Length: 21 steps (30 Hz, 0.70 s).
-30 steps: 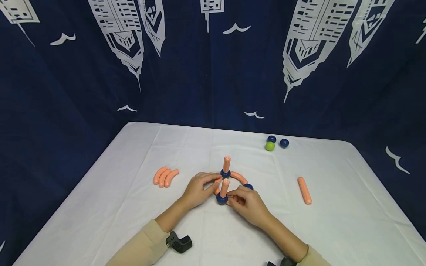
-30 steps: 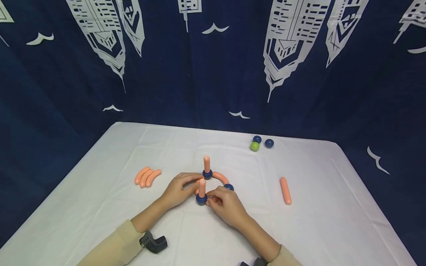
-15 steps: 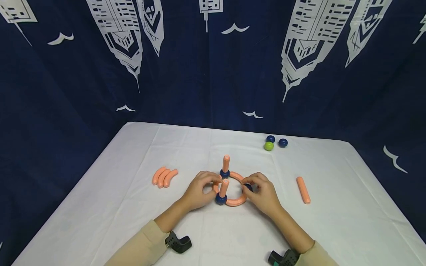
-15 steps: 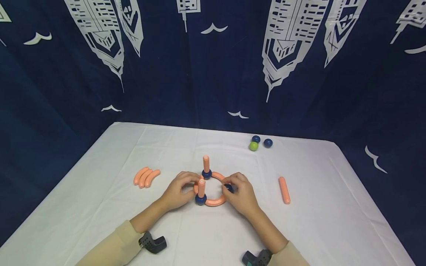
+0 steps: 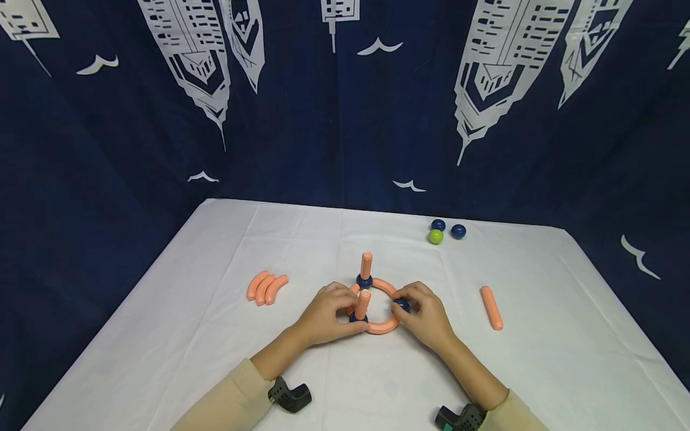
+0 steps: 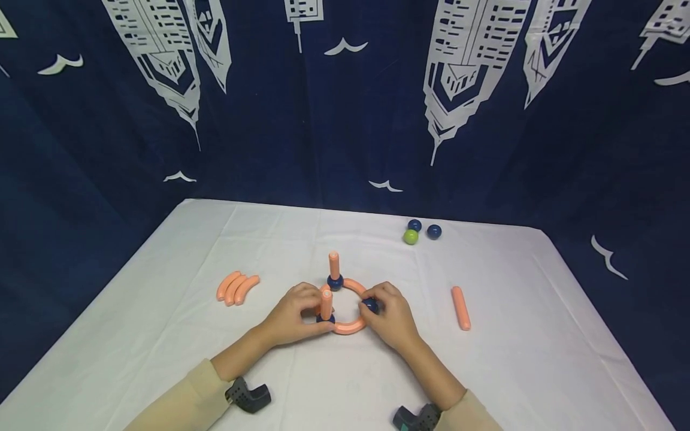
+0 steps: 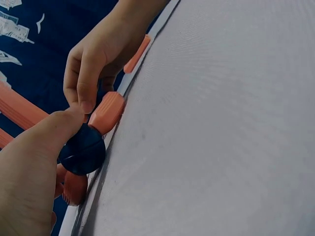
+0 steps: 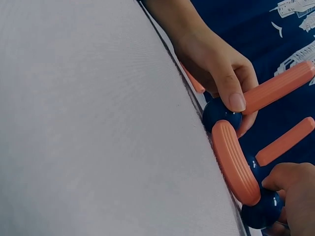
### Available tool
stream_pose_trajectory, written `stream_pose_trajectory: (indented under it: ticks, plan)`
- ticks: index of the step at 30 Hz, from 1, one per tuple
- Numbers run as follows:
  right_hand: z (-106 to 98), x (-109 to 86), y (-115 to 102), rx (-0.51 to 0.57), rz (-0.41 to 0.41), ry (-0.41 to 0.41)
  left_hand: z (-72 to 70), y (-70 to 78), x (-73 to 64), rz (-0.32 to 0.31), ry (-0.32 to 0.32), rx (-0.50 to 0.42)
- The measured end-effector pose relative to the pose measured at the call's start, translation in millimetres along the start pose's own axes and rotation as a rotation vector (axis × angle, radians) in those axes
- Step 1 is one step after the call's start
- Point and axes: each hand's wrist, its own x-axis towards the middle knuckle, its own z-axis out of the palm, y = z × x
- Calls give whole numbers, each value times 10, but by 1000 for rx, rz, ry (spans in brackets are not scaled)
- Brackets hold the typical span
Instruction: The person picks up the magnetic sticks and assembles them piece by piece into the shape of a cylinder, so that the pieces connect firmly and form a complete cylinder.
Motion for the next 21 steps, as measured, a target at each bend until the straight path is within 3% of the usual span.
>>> stream_pose_trajectory:
  ticks: [6, 14, 21]
  plan:
    - [0, -4, 1, -14, 1, 12, 25, -36, -5, 0, 54, -19]
    - [8, -7, 18, -35, 6, 25, 18, -50, -10, -69, 68, -65]
    - [17, -27, 22, 11, -34, 7, 19, -57, -17, -139, 89, -86]
